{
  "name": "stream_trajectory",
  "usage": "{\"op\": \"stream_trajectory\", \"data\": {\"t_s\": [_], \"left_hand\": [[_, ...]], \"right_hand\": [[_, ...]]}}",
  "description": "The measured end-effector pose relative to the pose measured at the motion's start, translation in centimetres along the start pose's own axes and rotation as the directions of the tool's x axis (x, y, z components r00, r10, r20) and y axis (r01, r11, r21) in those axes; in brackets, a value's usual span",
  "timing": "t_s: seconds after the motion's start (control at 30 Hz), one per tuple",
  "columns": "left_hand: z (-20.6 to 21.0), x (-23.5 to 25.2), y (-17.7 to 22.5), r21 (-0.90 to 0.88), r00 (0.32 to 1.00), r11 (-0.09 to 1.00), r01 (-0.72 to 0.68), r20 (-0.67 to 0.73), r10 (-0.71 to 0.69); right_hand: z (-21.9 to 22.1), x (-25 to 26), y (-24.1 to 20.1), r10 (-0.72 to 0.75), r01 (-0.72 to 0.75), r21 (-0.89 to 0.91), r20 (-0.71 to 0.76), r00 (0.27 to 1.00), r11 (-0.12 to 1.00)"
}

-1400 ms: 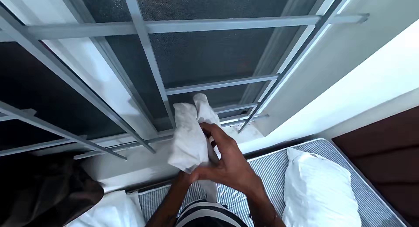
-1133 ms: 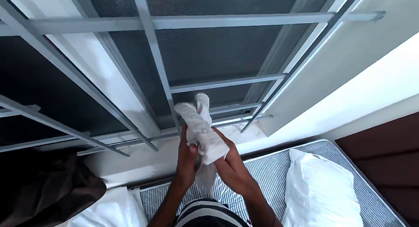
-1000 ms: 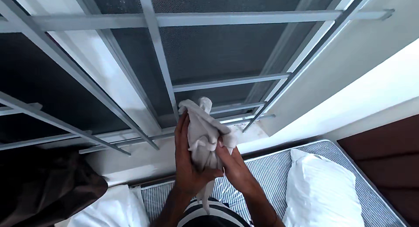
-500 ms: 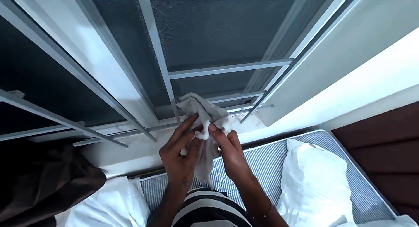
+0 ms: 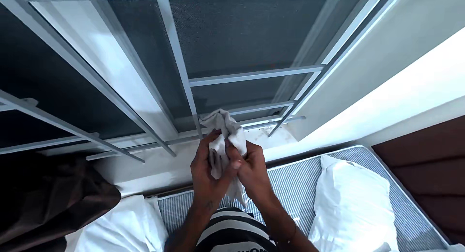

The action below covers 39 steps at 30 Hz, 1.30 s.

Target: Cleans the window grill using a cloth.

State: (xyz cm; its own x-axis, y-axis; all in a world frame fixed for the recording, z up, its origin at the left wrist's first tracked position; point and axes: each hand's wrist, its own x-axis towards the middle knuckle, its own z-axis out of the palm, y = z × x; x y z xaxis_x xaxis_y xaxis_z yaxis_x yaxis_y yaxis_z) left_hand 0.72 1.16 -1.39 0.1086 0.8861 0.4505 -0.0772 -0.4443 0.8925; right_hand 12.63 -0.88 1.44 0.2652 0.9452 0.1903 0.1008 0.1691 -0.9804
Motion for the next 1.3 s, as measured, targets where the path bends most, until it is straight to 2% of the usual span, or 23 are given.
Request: {"op": "stream_trajectory", "data": {"t_s": [0.1, 0.17, 0.27, 0.33, 0.5, 0.67, 0.8, 0.97, 1.03, 1.07, 1.13, 1.17, 1.23, 1.3], "left_hand": [[-0.3, 0.4, 0.0, 0.053, 0.986, 0.998, 0.03, -0.168, -0.02], [-1.1, 0.8, 0.0, 0.053, 0.966, 0.995, 0.083, -0.25, -0.067], [-3.4, 1.2, 0.2, 0.102, 0.952, 0.992, 0.079, -0.302, -0.045], [-5.1, 1.5, 0.4, 0.213, 0.948, 0.976, 0.057, -0.319, 0.015], [-9.3, 2.5, -0.2, 0.507, 0.928, 0.859, 0.066, -0.347, 0.133], [-12.2, 4.0, -0.8, 0.622, 0.927, 0.781, 0.056, -0.323, 0.19], [-12.4, 4.6, -0.2, 0.705, 0.945, 0.705, 0.076, -0.277, 0.176], [-9.8, 5.3, 3.2, 0.849, 0.967, 0.527, 0.044, -0.17, 0.192], [-8.4, 4.9, 3.9, 0.807, 0.964, 0.586, 0.074, -0.208, 0.164], [-7.7, 4.5, 4.2, 0.726, 0.966, 0.678, 0.115, -0.241, 0.095], [-6.0, 3.7, 4.6, 0.401, 0.954, 0.88, 0.254, -0.252, -0.161], [-5.1, 3.3, 4.8, 0.234, 0.937, 0.915, 0.328, -0.202, -0.284], [-3.4, 2.4, 5.0, 0.061, 0.916, 0.915, 0.399, -0.07, -0.395], [-2.1, 2.0, 4.9, 0.053, 0.924, 0.924, 0.379, 0.02, -0.381]], "right_hand": [[-0.2, -0.4, 0.3, 0.028, -0.03, 0.065, 0.034, 0.999, 0.997], [-0.7, -0.4, 0.5, 0.086, -0.086, 0.095, -0.001, 0.996, 0.992], [-2.6, -0.3, 0.8, 0.193, -0.184, 0.071, -0.156, 0.969, 0.98], [-4.3, 0.0, 1.5, 0.145, -0.147, 0.01, -0.264, 0.954, 0.989], [-7.2, 2.8, 2.9, -0.037, -0.044, -0.163, -0.462, 0.886, 0.986], [-9.7, 3.9, 3.6, -0.207, 0.079, -0.288, -0.445, 0.871, 0.954], [-9.9, 4.7, 3.5, -0.221, 0.088, -0.294, -0.46, 0.86, 0.952], [-9.3, 4.6, 2.3, -0.147, 0.025, -0.242, -0.502, 0.852, 0.97], [-8.1, 3.2, 1.0, -0.067, -0.01, -0.143, -0.52, 0.852, 0.99], [-7.2, 2.5, 0.3, -0.012, -0.033, -0.074, -0.533, 0.846, 0.997], [-5.4, 1.5, -0.6, 0.075, -0.059, 0.046, -0.527, 0.847, 0.997], [-4.4, 1.0, -0.6, 0.079, -0.05, 0.073, -0.489, 0.869, 0.996], [-2.5, 0.0, 0.2, -0.015, 0.026, 0.03, -0.322, 0.947, 0.999], [-1.5, -0.6, 1.1, -0.14, 0.135, -0.077, -0.07, 0.988, 0.988]]}}
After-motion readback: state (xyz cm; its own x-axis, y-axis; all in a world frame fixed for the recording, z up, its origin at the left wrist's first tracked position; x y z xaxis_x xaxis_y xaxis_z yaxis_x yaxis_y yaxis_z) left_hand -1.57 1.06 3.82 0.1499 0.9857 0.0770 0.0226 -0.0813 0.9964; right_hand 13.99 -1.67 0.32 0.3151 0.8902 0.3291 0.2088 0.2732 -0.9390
